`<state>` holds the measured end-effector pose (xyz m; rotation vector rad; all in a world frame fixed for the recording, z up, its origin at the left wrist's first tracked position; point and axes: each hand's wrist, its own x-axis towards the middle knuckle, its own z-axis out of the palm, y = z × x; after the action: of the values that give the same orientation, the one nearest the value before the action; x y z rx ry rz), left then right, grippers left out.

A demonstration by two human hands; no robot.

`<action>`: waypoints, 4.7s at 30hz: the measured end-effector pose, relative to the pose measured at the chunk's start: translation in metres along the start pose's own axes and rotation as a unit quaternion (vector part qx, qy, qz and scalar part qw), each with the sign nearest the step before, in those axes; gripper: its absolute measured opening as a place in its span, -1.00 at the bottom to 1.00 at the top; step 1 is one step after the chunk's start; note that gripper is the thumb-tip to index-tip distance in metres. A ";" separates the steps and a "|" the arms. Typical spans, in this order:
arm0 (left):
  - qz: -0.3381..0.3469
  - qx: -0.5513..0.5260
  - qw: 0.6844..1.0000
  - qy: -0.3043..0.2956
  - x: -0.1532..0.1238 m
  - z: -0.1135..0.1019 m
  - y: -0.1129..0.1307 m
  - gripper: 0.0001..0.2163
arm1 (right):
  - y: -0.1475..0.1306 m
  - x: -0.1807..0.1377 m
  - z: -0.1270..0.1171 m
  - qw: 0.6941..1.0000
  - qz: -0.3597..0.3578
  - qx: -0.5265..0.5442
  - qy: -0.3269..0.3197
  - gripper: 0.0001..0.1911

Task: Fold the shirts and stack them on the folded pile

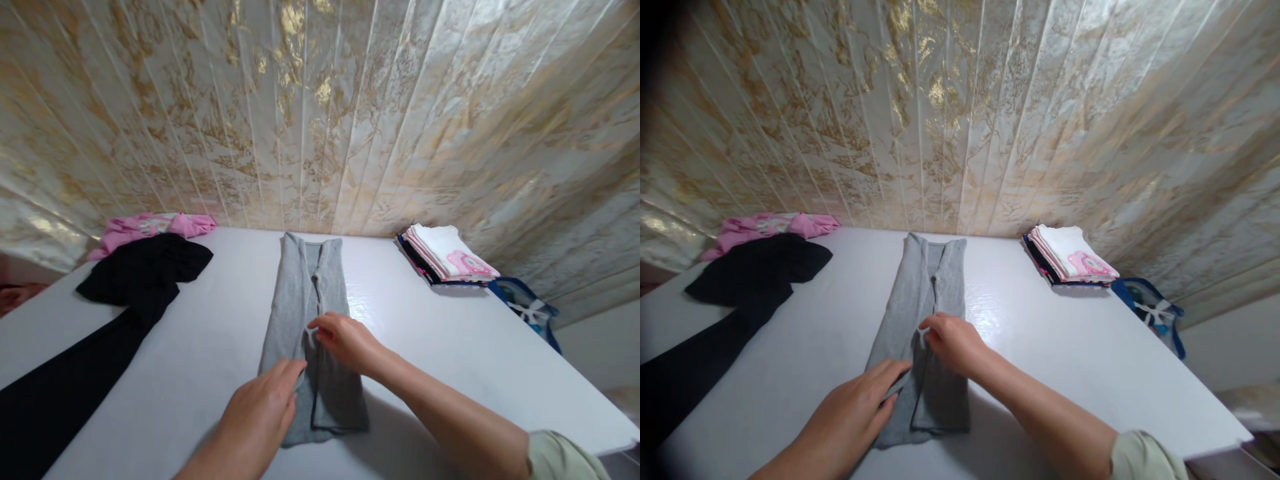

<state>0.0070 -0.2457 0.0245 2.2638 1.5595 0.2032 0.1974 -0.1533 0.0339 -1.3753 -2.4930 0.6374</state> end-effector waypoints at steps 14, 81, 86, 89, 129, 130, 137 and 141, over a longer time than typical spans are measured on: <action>0.039 -0.003 0.995 0.092 -0.040 0.032 0.005 -0.80 | -0.033 -0.085 0.027 0.998 -0.010 0.052 0.021 -0.87; 0.152 0.010 0.971 0.183 -0.041 0.047 0.014 -0.86 | -0.034 -0.117 0.043 0.990 -0.053 0.089 0.098 -0.83; 0.161 0.020 0.968 0.194 -0.038 0.049 0.014 -0.88 | -0.016 -0.068 0.001 0.995 0.022 0.063 0.079 -0.90; 0.157 0.023 0.969 0.192 -0.038 0.051 0.014 -0.87 | -0.007 -0.027 -0.010 0.993 0.091 -0.024 0.069 -0.92; 0.161 0.016 0.967 0.196 -0.035 0.053 0.010 -0.84 | -0.018 0.048 0.016 0.970 0.198 -0.135 0.044 -0.81; 0.160 0.014 0.968 0.195 -0.035 0.053 0.010 -0.84 | -0.017 0.047 0.015 0.970 0.196 -0.139 0.043 -0.81; 0.165 -0.036 0.971 0.171 -0.038 0.047 0.008 -0.86 | -0.014 0.028 0.001 0.980 0.121 -0.098 0.127 -0.82; 0.163 -0.073 0.971 0.158 -0.037 0.018 0.002 -0.86 | -0.017 -0.002 0.012 0.987 -0.035 -0.106 0.118 -0.71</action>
<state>0.0008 -0.2842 0.0123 2.4425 1.2474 0.7770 0.1806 -0.1659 0.0311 -1.3359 -2.4581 0.1852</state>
